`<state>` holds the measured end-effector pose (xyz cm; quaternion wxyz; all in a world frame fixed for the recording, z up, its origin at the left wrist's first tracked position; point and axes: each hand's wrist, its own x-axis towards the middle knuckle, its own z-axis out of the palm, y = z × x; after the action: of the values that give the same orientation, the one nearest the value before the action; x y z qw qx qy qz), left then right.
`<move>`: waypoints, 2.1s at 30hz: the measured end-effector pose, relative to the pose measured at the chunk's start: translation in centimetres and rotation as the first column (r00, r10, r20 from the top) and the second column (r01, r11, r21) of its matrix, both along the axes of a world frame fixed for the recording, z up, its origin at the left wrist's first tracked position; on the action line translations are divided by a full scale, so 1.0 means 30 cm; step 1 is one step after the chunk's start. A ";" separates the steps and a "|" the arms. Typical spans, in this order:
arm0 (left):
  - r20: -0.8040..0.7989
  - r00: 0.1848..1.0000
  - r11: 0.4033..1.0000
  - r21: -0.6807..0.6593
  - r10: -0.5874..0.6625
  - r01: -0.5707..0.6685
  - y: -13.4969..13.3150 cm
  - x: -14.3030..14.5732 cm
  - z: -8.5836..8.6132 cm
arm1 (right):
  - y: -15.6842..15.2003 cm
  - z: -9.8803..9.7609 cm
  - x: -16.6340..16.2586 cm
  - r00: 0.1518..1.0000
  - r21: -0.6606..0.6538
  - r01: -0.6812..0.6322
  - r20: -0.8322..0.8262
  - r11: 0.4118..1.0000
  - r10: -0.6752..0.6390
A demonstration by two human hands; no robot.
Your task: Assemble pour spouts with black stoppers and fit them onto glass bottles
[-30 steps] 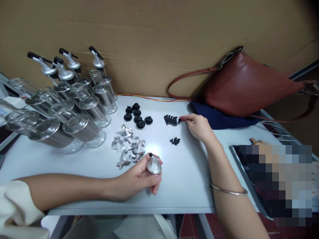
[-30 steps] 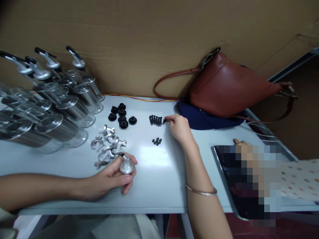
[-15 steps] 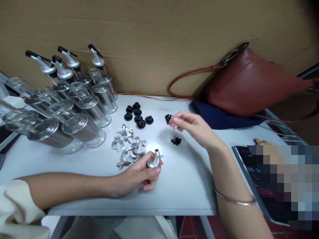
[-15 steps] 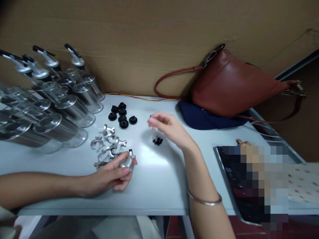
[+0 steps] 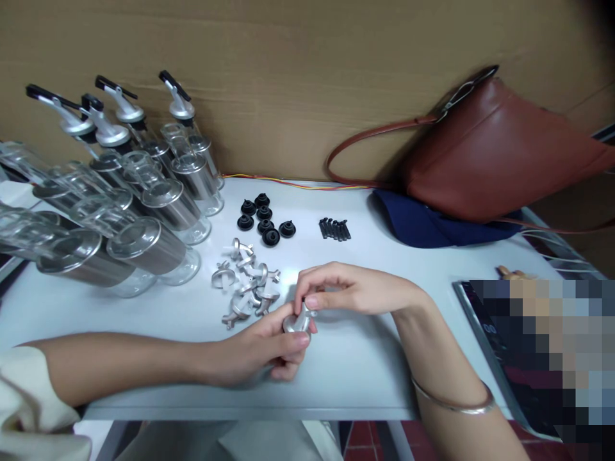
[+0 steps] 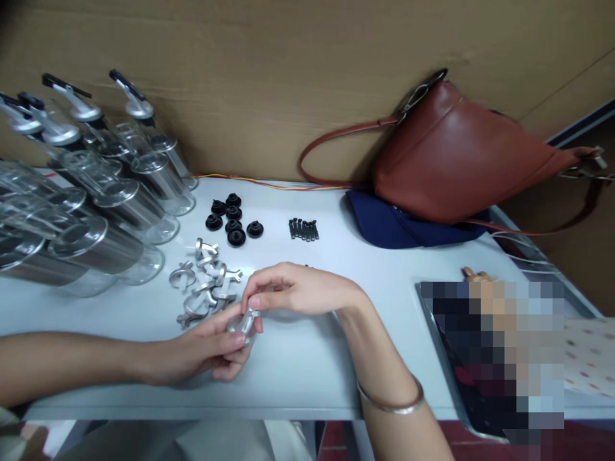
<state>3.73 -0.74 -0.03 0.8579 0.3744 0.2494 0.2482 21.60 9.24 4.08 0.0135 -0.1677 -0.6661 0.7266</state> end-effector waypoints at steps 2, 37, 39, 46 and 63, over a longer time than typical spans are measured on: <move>-0.023 1.000 1.000 0.007 -0.013 0.013 -0.001 -0.001 0.004 | -0.002 0.001 0.000 1.000 -0.022 0.006 -0.006 1.000 -0.006; -0.109 0.990 0.990 0.095 -0.089 0.100 -0.010 -0.016 0.025 | 0.100 -0.060 0.184 0.703 0.617 0.347 0.327 0.706 -0.631; -0.110 0.990 0.991 0.092 -0.087 0.097 -0.009 -0.016 0.025 | 0.103 -0.073 0.185 0.694 0.651 0.330 0.323 0.684 -0.643; -0.118 0.989 0.990 0.102 -0.088 0.100 -0.008 -0.019 0.023 | 0.095 -0.068 0.153 0.686 0.702 0.339 0.271 0.626 -0.675; -0.063 0.997 0.998 0.038 -0.039 0.041 -0.008 -0.016 0.005 | 0.054 -0.012 0.079 0.797 0.483 0.520 0.023 0.705 -0.604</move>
<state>3.24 -0.97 0.10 0.8469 0.4038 0.2636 0.2239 23.96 10.86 3.72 0.2139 -0.4199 -0.7310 0.4935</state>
